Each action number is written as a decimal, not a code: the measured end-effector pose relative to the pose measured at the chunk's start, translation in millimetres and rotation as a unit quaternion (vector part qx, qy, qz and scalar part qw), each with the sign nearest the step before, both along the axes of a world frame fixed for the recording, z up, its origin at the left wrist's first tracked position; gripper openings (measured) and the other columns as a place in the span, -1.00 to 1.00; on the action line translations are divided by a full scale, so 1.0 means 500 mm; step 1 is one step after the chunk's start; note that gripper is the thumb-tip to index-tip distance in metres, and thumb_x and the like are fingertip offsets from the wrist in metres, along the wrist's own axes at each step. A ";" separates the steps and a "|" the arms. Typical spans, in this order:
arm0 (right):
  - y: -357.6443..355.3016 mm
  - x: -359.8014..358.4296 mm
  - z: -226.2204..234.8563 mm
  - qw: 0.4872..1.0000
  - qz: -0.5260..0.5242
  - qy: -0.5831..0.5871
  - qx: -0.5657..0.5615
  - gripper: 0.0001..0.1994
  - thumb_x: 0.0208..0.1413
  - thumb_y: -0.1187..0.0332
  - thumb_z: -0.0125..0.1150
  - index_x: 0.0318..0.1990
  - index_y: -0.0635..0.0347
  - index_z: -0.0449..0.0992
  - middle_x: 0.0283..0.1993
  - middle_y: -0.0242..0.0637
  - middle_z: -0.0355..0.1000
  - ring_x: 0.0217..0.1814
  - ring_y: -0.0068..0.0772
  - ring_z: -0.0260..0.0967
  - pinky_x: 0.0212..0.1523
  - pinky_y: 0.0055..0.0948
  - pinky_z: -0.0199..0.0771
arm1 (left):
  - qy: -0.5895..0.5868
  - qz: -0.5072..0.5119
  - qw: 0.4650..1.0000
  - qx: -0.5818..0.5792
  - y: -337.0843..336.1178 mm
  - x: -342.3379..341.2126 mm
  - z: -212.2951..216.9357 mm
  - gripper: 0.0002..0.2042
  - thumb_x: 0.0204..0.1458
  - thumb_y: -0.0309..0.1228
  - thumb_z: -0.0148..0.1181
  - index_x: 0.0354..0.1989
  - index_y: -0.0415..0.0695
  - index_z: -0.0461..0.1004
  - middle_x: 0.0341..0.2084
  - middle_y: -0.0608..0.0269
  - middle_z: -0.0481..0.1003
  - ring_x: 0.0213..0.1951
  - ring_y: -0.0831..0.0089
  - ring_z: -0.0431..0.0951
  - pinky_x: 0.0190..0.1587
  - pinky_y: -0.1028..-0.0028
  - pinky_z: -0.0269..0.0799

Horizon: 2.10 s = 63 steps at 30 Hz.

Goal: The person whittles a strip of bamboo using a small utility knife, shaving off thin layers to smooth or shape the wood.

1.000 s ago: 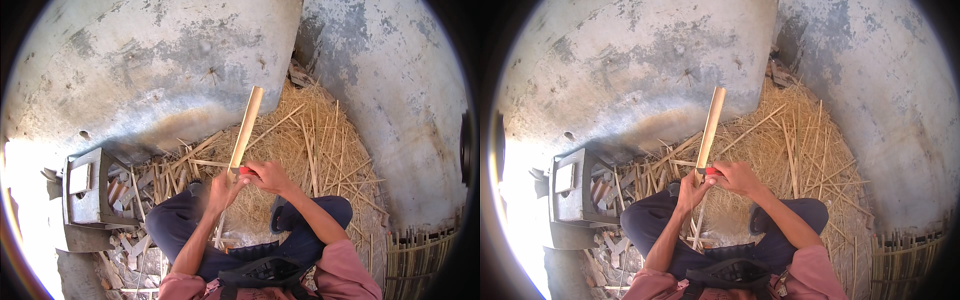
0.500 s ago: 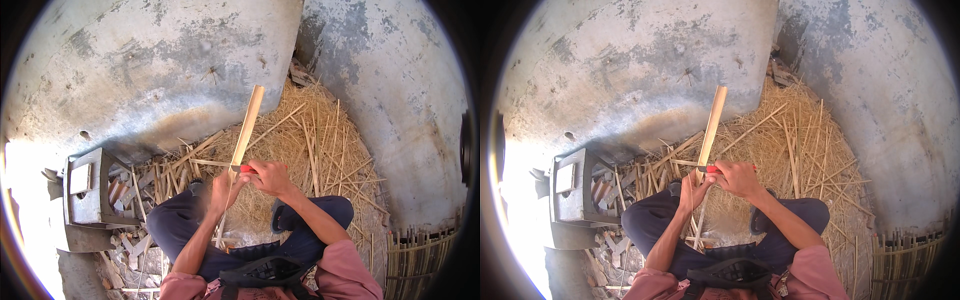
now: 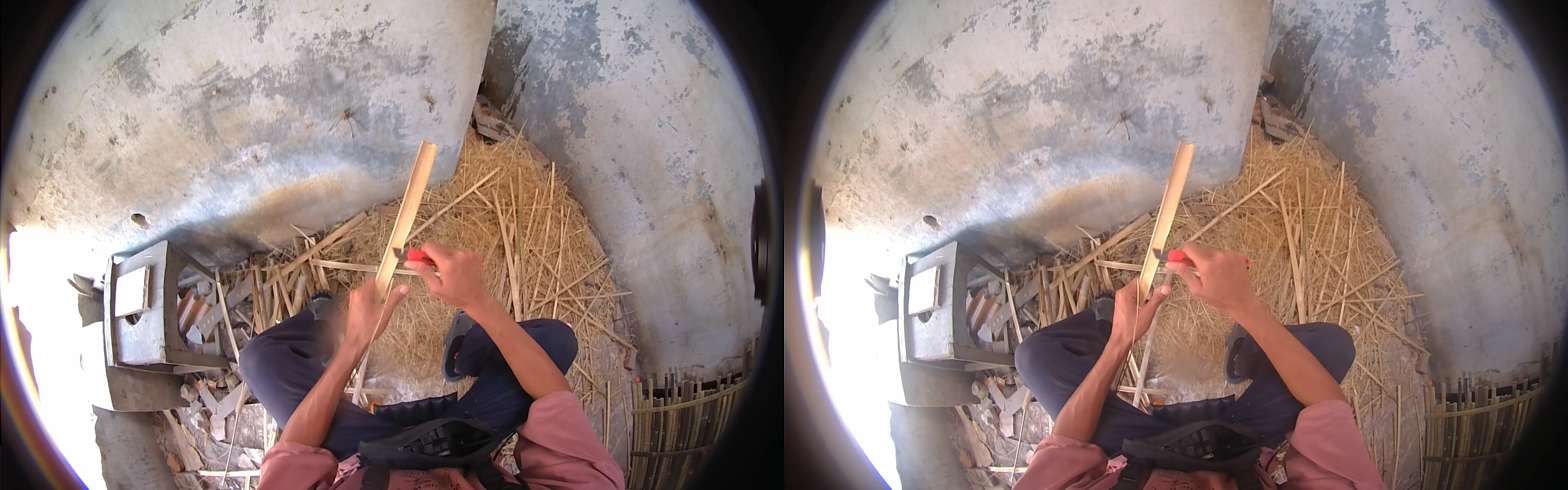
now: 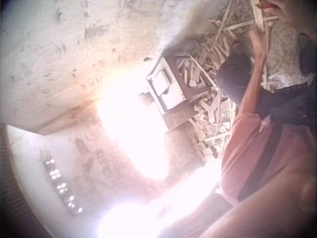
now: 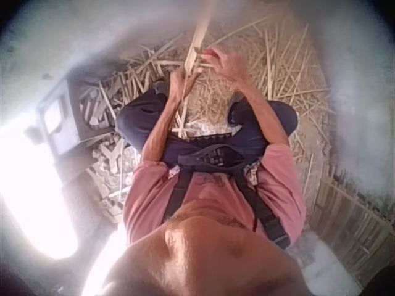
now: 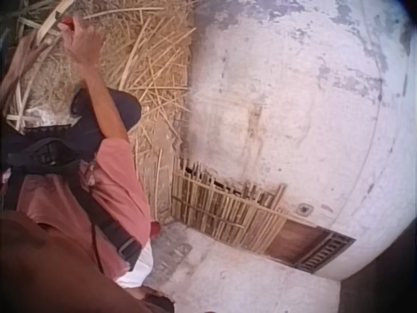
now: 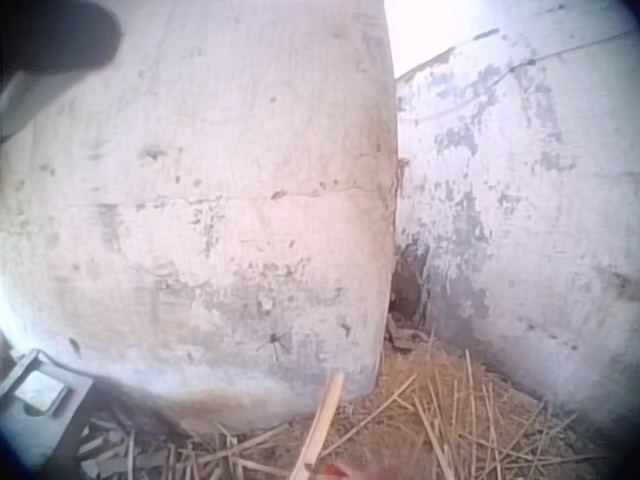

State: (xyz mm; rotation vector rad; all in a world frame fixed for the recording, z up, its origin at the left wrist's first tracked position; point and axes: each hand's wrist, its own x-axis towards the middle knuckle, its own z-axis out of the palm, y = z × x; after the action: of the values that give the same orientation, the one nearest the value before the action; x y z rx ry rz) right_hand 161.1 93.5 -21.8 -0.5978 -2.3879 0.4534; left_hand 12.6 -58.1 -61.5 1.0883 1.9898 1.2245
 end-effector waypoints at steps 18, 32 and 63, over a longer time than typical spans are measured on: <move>0.056 0.020 0.028 1.000 -0.001 -0.007 0.031 -0.57 0.30 -0.12 0.35 -0.32 0.10 0.62 -0.51 -0.28 0.55 -0.59 -0.23 0.49 -0.54 -0.22 0.39 | -0.019 0.005 1.000 0.006 0.001 0.011 -0.016 -0.43 0.31 0.09 0.30 -0.24 -0.35 0.56 -0.57 0.04 0.51 -0.46 0.39 0.49 -0.33 0.21 0.47; 0.068 0.020 0.031 0.998 -0.022 0.011 0.063 -0.61 0.31 -0.08 0.34 -0.28 0.08 0.61 -0.55 -0.29 0.53 -0.62 -0.23 0.47 -0.55 -0.24 0.39 | -0.038 0.007 0.999 0.013 0.010 0.010 -0.018 -0.45 0.39 0.03 0.21 -0.24 -0.37 0.53 -0.62 0.03 0.45 -0.51 0.43 0.41 -0.42 0.20 0.39; 0.324 0.217 0.132 0.920 -0.363 -0.035 -0.140 -0.38 0.45 -0.27 0.03 0.11 0.11 0.71 -0.29 -0.17 0.68 -0.25 -0.22 0.65 -0.20 -0.23 0.59 | -0.018 -0.088 0.996 -0.013 -0.029 0.060 -0.067 -0.48 0.40 0.01 0.21 -0.26 -0.32 0.63 -0.74 0.20 0.41 -0.65 0.45 0.40 -0.55 0.24 0.30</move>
State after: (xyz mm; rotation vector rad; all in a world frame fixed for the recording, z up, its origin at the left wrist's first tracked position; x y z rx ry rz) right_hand 269.6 255.4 44.3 -1.5696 -1.9722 0.4348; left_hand 42.5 -72.4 -95.1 1.1933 1.8347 1.1144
